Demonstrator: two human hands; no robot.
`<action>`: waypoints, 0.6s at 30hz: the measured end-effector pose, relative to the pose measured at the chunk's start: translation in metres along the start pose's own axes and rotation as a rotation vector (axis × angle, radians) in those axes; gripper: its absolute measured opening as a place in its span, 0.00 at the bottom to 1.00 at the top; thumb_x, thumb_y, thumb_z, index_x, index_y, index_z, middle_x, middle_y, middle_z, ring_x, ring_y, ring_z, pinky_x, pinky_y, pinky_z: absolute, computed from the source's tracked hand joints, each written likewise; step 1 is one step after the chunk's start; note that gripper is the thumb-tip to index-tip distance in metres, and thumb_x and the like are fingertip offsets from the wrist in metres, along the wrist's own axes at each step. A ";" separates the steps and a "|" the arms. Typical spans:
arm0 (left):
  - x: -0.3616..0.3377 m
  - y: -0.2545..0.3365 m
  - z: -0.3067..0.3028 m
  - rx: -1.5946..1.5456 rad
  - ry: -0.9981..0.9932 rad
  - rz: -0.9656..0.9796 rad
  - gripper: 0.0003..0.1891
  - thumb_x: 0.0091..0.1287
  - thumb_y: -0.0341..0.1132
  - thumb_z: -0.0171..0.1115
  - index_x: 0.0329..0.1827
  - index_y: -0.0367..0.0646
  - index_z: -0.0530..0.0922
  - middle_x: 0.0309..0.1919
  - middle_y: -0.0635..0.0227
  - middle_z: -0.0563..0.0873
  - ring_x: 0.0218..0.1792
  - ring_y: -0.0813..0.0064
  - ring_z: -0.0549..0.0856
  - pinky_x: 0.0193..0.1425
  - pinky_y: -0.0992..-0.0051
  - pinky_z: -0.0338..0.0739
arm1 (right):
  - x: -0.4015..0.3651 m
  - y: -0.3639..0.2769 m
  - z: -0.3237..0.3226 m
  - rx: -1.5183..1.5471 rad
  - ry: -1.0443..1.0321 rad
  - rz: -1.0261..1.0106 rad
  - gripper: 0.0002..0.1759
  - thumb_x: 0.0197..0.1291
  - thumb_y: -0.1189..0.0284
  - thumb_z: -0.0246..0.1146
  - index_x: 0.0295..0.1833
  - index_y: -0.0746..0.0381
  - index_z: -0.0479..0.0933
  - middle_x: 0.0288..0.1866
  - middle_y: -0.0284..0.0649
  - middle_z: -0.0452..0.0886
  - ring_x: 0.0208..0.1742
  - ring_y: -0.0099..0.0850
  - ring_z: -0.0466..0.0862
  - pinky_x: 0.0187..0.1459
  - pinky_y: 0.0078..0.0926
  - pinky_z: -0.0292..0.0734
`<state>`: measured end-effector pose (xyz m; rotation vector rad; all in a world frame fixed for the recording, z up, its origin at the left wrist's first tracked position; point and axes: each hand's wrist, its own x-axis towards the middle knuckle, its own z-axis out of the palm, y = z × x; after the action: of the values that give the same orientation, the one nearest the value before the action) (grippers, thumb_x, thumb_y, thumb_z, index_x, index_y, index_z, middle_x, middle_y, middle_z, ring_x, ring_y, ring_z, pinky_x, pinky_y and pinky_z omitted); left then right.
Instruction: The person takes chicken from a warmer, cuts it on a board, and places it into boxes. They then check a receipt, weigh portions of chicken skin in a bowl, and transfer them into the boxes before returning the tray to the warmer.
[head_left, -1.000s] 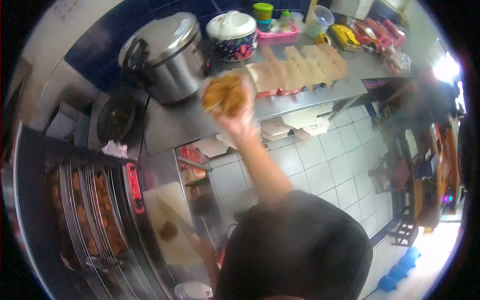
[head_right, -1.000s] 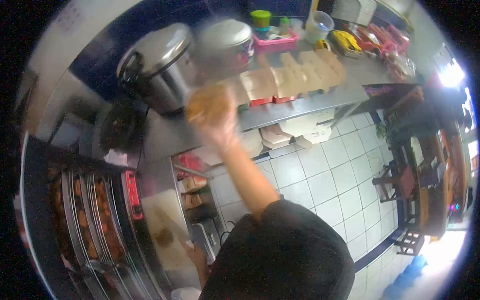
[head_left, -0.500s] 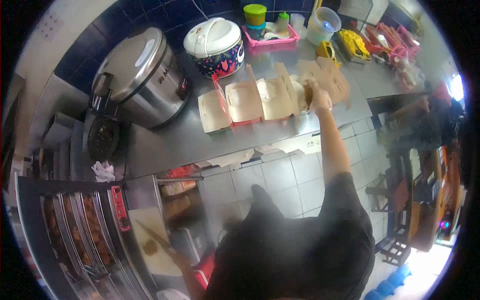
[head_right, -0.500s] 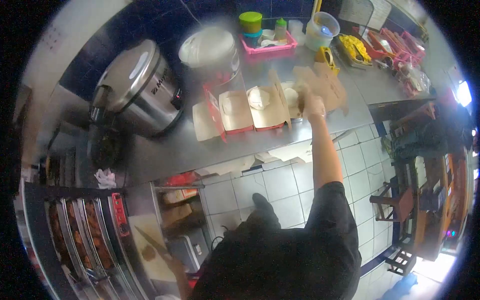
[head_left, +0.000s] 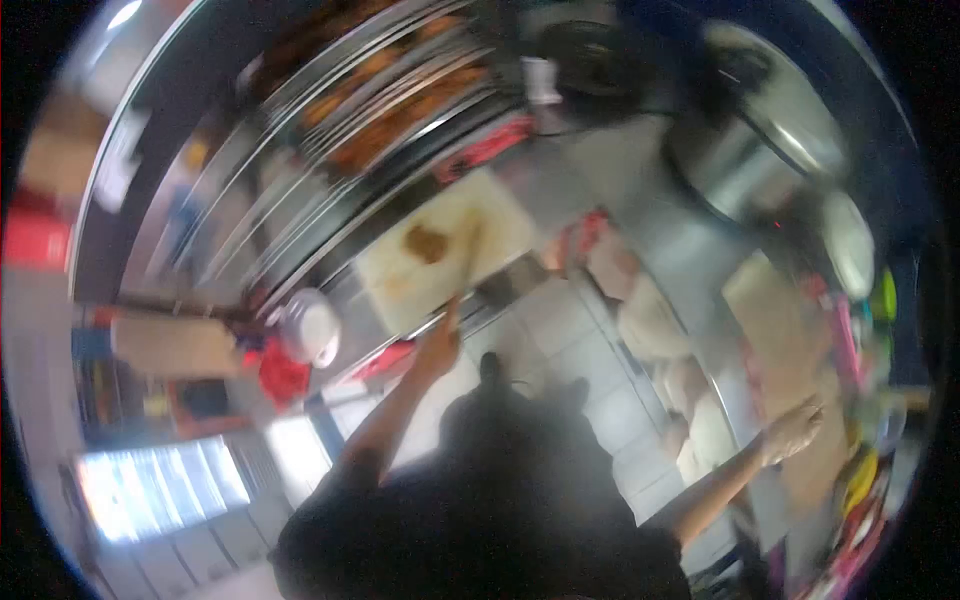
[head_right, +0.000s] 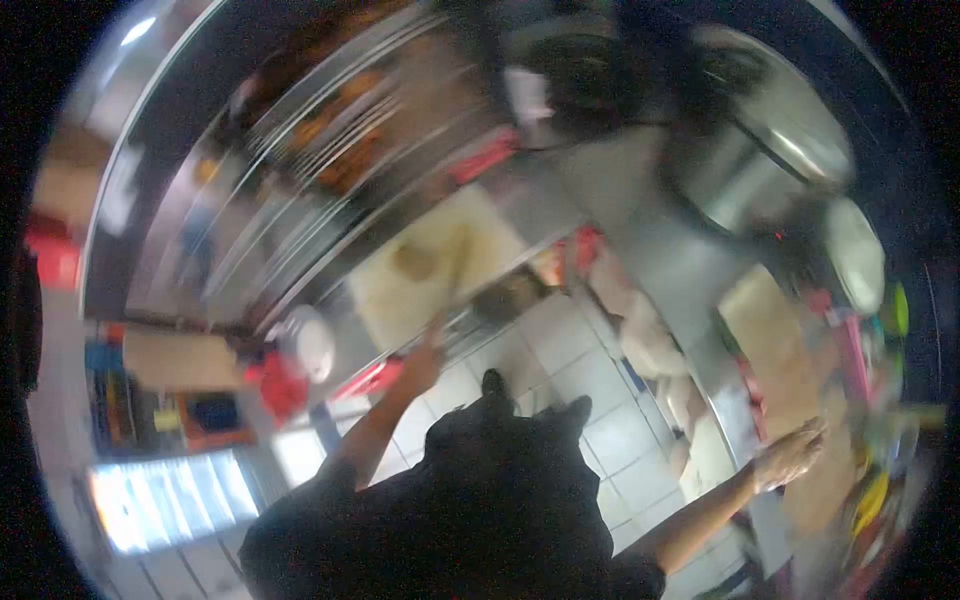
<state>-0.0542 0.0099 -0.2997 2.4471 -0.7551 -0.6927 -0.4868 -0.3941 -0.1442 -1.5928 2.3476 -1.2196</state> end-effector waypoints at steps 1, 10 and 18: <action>-0.005 -0.008 -0.004 -0.047 0.003 0.075 0.39 0.74 0.35 0.50 0.83 0.60 0.40 0.64 0.33 0.74 0.54 0.35 0.82 0.61 0.44 0.74 | -0.036 -0.024 0.015 0.164 -0.068 -0.134 0.21 0.75 0.62 0.53 0.62 0.65 0.76 0.50 0.46 0.84 0.53 0.36 0.83 0.55 0.32 0.79; -0.092 -0.080 -0.076 -0.318 0.161 -0.094 0.35 0.75 0.37 0.51 0.83 0.58 0.47 0.37 0.37 0.85 0.42 0.34 0.84 0.49 0.45 0.77 | -0.477 -0.254 0.175 0.580 -0.979 -1.517 0.32 0.57 0.64 0.70 0.66 0.62 0.73 0.56 0.51 0.83 0.53 0.47 0.85 0.57 0.42 0.80; -0.064 -0.108 -0.103 -0.084 0.208 0.061 0.33 0.76 0.38 0.51 0.83 0.59 0.49 0.31 0.43 0.84 0.31 0.42 0.85 0.37 0.49 0.80 | -0.499 -0.305 0.167 -0.078 -1.419 -1.204 0.45 0.51 0.64 0.72 0.73 0.66 0.61 0.63 0.57 0.78 0.64 0.53 0.77 0.67 0.41 0.72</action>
<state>0.0004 0.1587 -0.2638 2.3637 -0.7005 -0.4291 0.0533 -0.1362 -0.2505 -2.5593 0.4955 0.2471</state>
